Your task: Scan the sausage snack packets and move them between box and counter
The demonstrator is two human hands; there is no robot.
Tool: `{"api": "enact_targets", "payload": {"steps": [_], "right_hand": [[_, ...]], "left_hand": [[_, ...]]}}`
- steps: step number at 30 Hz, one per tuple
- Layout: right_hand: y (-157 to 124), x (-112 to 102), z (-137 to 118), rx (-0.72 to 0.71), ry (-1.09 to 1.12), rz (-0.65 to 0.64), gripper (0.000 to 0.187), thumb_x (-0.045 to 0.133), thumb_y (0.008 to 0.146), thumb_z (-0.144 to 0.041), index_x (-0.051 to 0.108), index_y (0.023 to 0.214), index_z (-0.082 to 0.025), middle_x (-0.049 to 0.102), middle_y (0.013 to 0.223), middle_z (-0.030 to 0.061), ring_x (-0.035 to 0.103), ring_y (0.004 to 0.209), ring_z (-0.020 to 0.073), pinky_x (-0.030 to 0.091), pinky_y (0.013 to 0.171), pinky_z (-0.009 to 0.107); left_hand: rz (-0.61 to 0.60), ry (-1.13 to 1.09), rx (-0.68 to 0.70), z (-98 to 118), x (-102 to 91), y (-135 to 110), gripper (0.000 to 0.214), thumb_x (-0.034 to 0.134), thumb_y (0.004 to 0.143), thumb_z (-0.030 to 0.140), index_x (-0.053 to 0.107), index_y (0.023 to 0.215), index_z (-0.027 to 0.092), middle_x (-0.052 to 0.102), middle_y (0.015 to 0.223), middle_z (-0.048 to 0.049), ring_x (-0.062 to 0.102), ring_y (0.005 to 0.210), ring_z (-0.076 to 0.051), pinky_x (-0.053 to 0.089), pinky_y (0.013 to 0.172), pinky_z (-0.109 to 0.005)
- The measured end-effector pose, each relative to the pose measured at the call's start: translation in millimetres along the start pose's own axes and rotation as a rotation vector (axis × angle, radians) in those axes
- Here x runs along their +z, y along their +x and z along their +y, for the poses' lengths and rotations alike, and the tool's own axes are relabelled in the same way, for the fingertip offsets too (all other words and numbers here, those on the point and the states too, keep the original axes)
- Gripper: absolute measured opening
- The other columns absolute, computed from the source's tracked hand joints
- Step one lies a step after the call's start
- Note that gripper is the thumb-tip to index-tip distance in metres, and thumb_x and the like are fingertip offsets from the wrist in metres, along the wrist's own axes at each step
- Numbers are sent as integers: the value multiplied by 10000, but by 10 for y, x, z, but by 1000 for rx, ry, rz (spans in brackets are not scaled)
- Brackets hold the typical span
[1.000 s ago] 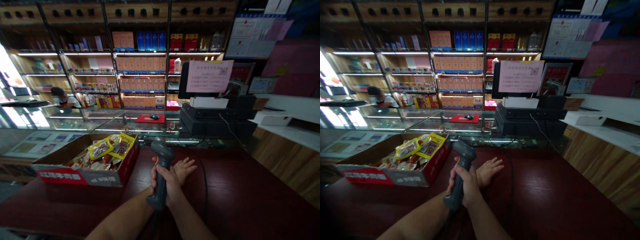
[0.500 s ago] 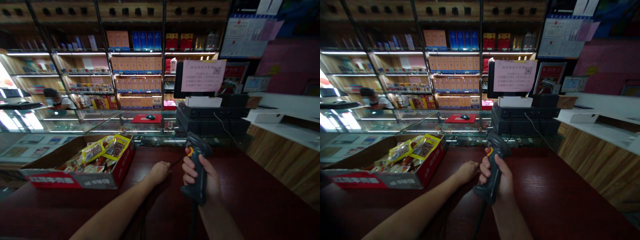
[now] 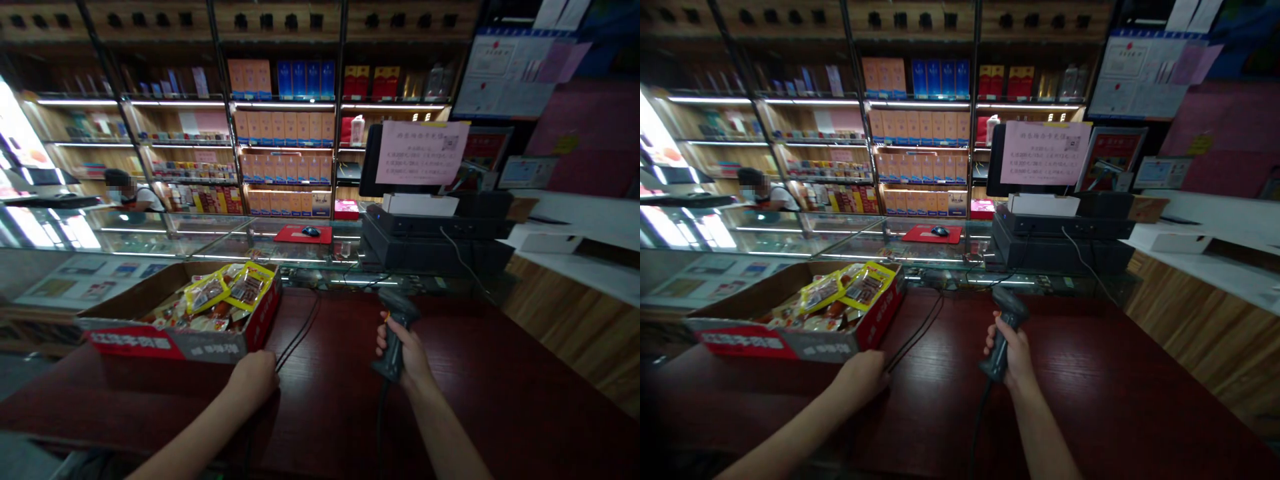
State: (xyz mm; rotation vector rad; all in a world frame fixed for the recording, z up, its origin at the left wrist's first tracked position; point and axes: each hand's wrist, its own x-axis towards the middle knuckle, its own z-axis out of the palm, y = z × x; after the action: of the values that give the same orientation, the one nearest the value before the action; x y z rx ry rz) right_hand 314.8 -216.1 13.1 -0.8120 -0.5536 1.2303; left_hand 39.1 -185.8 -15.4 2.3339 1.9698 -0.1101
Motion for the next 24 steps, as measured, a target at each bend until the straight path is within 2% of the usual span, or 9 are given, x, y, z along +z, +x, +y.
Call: {"api": "enact_targets", "payload": {"steps": [6,13,16,24], "right_hand": [[45,-25,264,-72,-204,16,501,777,579,-351,532,978,-172,551,498,-78,488,375,101,440,340,221],[-14,-25,302,-53,-239,-14,506,758,617,-358,523,1019,-160,548,513,-73,487,388,98,448,351,231],[-81,-7,338,-39,-232,-32,526,752,632,-359,506,1053,-162,553,525,-72,486,394,98,447,356,233],[-321,-76,442,3,-256,-88,577,745,652,-352,483,1124,-151,558,546,-64,488,406,100,443,378,241]], "left_hand": [[-5,27,-79,-313,-50,-128,288,428,747,171,664,899,104,676,929,-185,642,903,-279,482,779,-368],[28,2,-146,-643,-34,-332,314,452,740,170,616,1004,129,665,990,-162,633,934,-268,468,792,-360],[15,-44,-169,-592,-46,-299,265,464,750,201,617,954,127,668,969,-161,629,937,-261,462,779,-336],[75,-164,-108,-211,-26,-286,248,512,782,361,565,931,171,678,901,-114,638,860,-247,429,689,-303]]}}
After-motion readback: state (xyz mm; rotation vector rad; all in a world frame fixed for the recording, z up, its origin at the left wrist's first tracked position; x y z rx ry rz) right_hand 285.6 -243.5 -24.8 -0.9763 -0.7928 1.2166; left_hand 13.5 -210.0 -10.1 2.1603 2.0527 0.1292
